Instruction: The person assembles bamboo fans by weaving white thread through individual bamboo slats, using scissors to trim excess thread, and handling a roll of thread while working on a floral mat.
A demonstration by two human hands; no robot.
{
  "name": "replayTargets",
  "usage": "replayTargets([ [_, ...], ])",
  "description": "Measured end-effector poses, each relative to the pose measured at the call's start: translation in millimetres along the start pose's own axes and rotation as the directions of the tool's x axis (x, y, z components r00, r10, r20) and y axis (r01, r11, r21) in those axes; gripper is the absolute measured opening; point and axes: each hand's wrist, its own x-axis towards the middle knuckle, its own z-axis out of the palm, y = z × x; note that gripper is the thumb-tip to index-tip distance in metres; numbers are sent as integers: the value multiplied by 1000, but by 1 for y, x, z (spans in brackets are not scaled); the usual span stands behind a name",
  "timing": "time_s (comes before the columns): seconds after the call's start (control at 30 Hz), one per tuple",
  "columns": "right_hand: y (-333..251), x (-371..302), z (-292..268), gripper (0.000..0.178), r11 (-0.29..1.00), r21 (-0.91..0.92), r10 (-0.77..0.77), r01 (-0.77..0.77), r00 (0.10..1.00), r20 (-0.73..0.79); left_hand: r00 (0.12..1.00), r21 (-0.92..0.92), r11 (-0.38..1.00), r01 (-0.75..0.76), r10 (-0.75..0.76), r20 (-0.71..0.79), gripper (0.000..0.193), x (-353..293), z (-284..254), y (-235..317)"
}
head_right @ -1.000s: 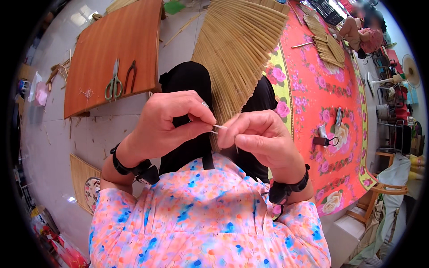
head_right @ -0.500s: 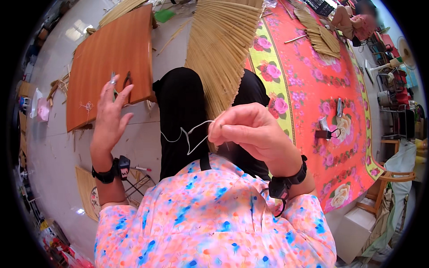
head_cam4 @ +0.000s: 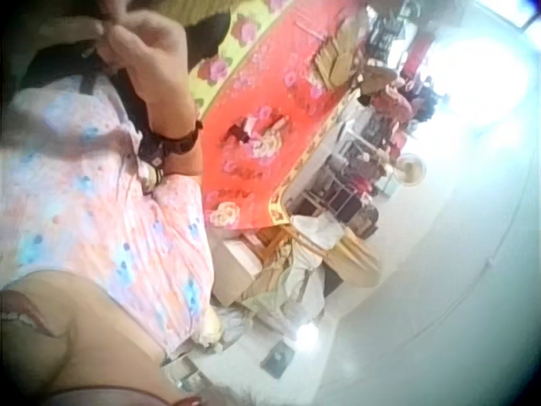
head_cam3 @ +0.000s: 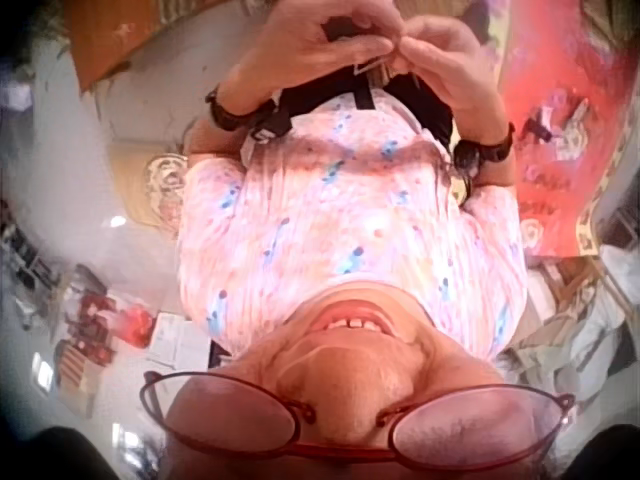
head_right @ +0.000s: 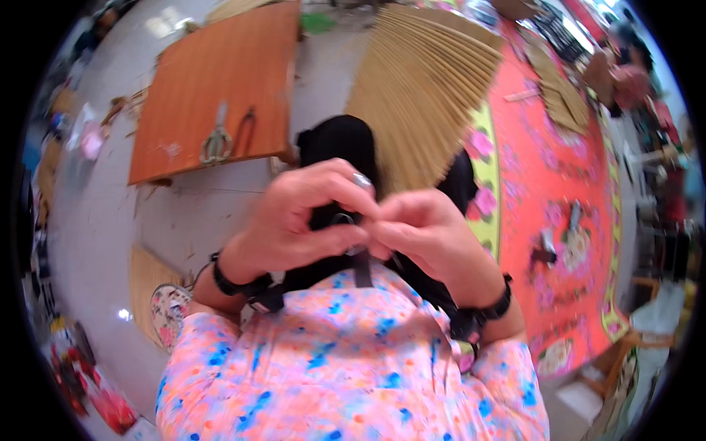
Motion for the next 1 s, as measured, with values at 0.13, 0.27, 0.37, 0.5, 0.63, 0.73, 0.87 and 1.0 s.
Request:
replayTargets([
  [0.13,9,1,-2,14,1000,7,4,-4,995,-95,998,-8,999,-51,51,-37,13,-3,-1,-11],
  [0.27,15,8,1,16,1000,1,0,0,999,-40,999,-129,992,-16,10,-50,10,-13,-5,-9],
  [0.37,13,11,0,15,998,-65,4,-6,999,-36,988,-209,978,-15,-18,-152,13,-21,-20,-24],
  [0.5,13,11,-3,14,988,-155,-4,-2,999,-39,866,-531,847,30,-288,-409,15,-31,-63,-46],
  [0.63,9,12,0,18,962,-273,-25,-11,992,-127,869,-485,866,119,-327,-371,15,-43,-77,-43],
  [0.73,7,23,8,22,954,-296,3,-46,990,-143,930,-505,844,180,-314,-192,14,-38,-59,-24],
  [0.87,5,29,28,20,929,-368,-77,27,989,-123,937,-380,872,308,-348,-39,10,-25,-38,-16],
  [1.0,7,17,22,15,884,-462,-135,70,985,-110,931,-261,894,363,-356,76,14,-18,-28,-14],
])
